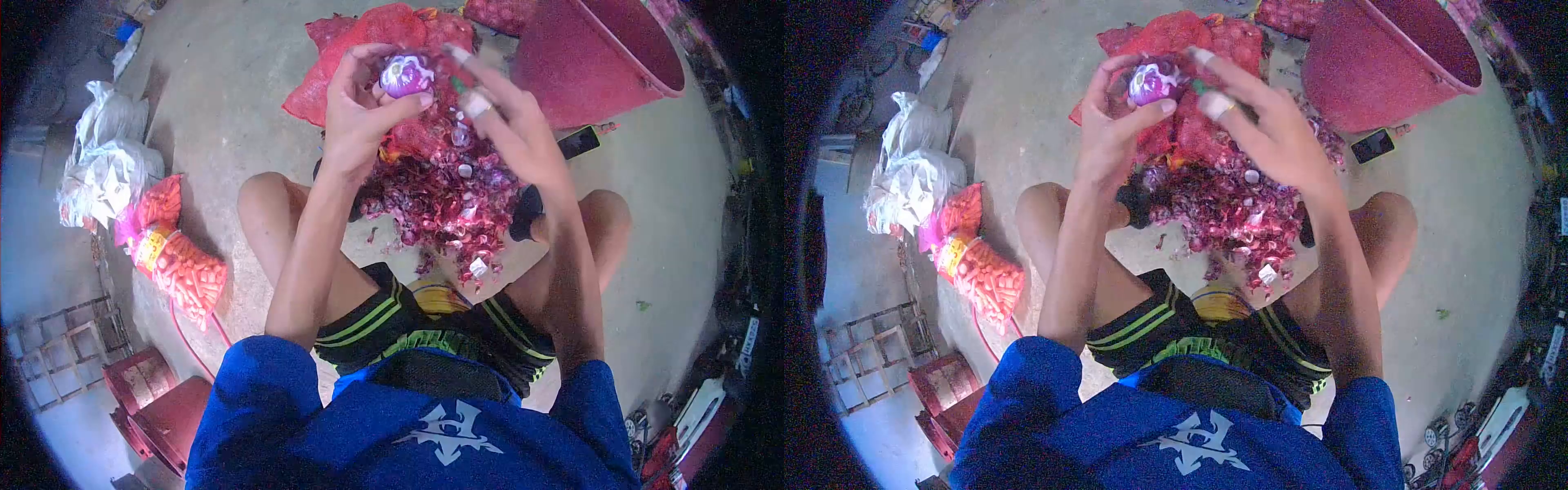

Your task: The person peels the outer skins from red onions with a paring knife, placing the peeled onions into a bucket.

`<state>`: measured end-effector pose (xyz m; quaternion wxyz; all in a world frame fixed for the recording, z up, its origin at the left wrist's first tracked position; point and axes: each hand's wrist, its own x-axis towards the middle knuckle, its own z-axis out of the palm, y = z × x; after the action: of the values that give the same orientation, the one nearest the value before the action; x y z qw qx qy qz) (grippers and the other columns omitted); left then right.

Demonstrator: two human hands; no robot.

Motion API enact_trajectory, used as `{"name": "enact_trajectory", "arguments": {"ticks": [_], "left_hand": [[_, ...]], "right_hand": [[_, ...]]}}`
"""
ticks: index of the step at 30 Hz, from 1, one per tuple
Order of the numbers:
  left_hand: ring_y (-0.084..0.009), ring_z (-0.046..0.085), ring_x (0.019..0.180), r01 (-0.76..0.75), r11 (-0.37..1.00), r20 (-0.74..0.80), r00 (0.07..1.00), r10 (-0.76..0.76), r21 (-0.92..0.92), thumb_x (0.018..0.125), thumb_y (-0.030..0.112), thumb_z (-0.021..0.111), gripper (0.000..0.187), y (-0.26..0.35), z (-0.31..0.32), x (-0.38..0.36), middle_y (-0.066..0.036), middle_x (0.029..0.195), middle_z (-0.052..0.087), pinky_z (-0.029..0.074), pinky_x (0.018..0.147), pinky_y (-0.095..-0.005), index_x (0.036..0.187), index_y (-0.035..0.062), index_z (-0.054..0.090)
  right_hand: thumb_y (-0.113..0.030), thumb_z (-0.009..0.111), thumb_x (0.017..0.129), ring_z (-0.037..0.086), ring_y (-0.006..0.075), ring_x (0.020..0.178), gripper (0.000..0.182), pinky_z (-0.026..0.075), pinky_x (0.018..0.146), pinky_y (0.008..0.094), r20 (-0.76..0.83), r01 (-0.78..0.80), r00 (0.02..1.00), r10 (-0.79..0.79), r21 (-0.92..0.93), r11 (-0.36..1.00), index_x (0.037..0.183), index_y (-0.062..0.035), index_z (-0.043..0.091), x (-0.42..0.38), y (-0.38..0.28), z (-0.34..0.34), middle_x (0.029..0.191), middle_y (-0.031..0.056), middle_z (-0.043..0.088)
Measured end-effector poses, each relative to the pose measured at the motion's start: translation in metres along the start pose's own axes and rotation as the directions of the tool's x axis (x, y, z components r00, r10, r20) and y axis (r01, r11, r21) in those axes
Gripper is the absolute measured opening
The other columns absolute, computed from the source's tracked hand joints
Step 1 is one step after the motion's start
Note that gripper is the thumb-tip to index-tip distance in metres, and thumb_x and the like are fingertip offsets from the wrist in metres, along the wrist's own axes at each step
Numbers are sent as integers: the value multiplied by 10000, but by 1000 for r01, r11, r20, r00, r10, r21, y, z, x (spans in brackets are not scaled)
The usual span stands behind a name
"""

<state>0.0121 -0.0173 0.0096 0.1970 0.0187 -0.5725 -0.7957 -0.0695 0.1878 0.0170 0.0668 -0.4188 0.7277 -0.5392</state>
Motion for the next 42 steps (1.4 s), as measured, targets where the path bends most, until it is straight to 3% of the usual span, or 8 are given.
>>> {"name": "enact_trajectory", "arguments": {"ticks": [5,11,17,21,27,33,39,42], "left_hand": [[-177,678,1091,37,999,-20,999,-37,-1,730,-64,876,657,-2,2,0,-96,1207,687,572,976,-335,1325,-8,604],[-169,675,1088,91,991,80,992,-99,102,745,-25,880,616,3,-7,2,-93,1201,708,554,984,-324,1316,-18,651],[-176,661,1134,174,985,152,973,-172,1,803,56,856,588,-11,-18,5,-107,1231,703,522,1034,-334,1345,-13,638],[-209,646,1205,220,951,244,956,-165,-219,834,72,824,700,-8,-10,1,-126,1310,669,505,1071,-367,1462,-13,525],[-264,613,1279,230,931,197,964,-178,-284,918,121,757,669,-15,-1,-2,-141,1385,623,465,1136,-431,1508,2,464],[-227,649,1218,255,909,214,958,-190,-330,938,49,741,629,-11,-5,-1,-120,1327,660,521,1075,-399,1507,14,475],[-199,654,1196,237,923,90,971,-220,-304,953,69,737,522,-14,-10,-1,-64,1305,665,550,1026,-383,1430,97,528],[-192,660,1184,229,912,9,971,-240,-342,961,68,730,477,-19,-12,1,-50,1292,662,567,1004,-371,1393,131,537]], "right_hand": [[-208,620,1000,693,435,895,564,554,804,442,-3,143,990,-143,-80,987,1549,-155,497,0,6,4,1161,223,708],[-130,589,1014,716,385,949,499,533,906,389,135,23,990,31,-382,924,1509,-82,545,1,-12,-16,1170,231,727],[-199,583,1031,741,287,908,428,550,864,395,15,-29,999,30,-92,995,1454,-147,620,7,10,-10,1121,220,743],[-232,546,1080,633,157,1199,426,453,1079,319,-109,-81,990,89,79,994,1468,-62,590,8,21,-19,1333,92,708],[-222,532,1089,585,56,922,445,485,850,225,-105,-135,980,166,256,957,1508,-76,560,7,12,-13,1157,26,705],[-331,493,1114,372,30,621,481,301,549,222,-274,-234,896,349,377,896,1543,-117,527,12,30,-24,719,-93,462],[-309,556,1070,611,119,832,545,506,767,280,-64,-381,915,398,185,906,1552,-63,491,4,43,-20,927,40,655],[-323,587,1051,577,248,1346,551,426,1120,381,-58,-175,982,179,78,982,1541,-85,500,-3,27,-3,1470,193,604]]}}
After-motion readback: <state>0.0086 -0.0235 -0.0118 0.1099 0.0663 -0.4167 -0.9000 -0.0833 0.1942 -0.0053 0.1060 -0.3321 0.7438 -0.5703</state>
